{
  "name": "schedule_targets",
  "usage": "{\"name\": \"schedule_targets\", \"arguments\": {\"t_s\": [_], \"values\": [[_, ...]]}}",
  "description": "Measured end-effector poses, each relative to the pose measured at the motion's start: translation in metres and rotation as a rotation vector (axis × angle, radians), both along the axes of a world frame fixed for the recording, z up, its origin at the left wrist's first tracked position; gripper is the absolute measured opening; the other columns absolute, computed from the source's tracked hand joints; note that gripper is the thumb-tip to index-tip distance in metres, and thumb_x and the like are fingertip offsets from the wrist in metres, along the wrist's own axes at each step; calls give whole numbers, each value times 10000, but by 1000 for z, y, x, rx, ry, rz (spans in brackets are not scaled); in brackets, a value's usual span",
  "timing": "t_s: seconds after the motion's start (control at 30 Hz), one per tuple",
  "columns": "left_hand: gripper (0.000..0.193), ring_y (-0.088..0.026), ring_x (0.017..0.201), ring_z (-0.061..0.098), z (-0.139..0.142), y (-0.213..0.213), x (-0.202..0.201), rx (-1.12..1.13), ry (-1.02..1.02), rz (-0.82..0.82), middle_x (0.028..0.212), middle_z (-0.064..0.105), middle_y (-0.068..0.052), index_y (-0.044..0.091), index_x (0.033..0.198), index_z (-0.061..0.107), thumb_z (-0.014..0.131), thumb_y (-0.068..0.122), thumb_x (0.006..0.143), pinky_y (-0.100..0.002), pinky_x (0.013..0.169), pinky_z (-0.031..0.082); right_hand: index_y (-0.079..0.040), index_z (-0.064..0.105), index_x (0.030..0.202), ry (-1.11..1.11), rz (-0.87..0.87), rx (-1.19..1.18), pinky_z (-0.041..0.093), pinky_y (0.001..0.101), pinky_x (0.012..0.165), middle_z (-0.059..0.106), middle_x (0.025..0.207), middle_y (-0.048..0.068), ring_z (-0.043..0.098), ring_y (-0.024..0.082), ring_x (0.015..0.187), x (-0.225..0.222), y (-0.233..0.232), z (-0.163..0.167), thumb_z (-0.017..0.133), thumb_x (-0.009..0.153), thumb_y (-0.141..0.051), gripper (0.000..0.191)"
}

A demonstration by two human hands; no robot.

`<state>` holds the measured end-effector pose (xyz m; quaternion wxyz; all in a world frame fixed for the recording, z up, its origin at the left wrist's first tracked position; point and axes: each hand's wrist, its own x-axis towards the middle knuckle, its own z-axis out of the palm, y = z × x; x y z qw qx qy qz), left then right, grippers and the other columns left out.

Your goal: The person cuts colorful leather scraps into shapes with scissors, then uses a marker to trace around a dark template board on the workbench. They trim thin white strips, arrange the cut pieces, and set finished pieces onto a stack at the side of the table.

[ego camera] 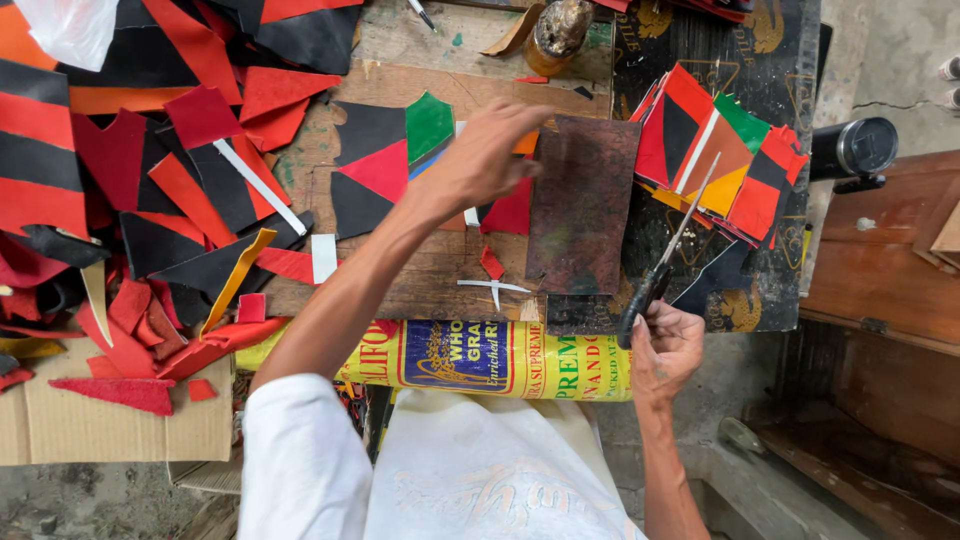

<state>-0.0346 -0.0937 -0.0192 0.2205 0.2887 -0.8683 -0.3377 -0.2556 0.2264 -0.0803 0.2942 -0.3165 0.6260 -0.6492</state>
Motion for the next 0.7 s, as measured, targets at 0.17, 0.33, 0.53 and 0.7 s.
{"name": "schedule_targets", "arguments": {"t_s": [0.17, 0.33, 0.53, 0.7], "values": [[963, -346, 1331, 459, -33, -28, -80, 78, -344, -110, 1448, 530, -140, 89, 1521, 370, 794, 30, 658, -530, 1110, 390, -29, 447, 1092, 86, -36, 34, 566, 238, 860, 659, 1163, 163, 670, 133, 991, 8, 0, 6, 703, 948, 88, 316], [1010, -465, 1347, 435, -51, -34, -106, -169, -246, -95, 1413, 501, -263, 89, 1492, 410, 586, -148, 527, -708, 1073, 337, -35, 444, 1072, 121, -41, 33, 564, 223, 857, 649, 1193, 171, 669, 128, 998, 5, -2, 13, 704, 976, 69, 296], [962, -359, 1310, 455, -39, -32, -104, 66, -358, -141, 1349, 529, -178, 113, 1516, 381, 620, -114, 612, -644, 1127, 304, -33, 442, 1053, 248, -65, 87, 522, 177, 729, 711, 1192, 204, 646, 78, 838, -1, -1, 19, 720, 994, 20, 289], [952, -369, 1293, 470, -27, -30, -104, 38, -319, -139, 1336, 551, -169, 108, 1492, 406, 633, -138, 601, -669, 1102, 285, -29, 435, 1065, 207, -31, 14, 554, 188, 795, 683, 1218, 196, 685, 89, 953, 0, 4, 21, 712, 1002, 3, 286]]}}
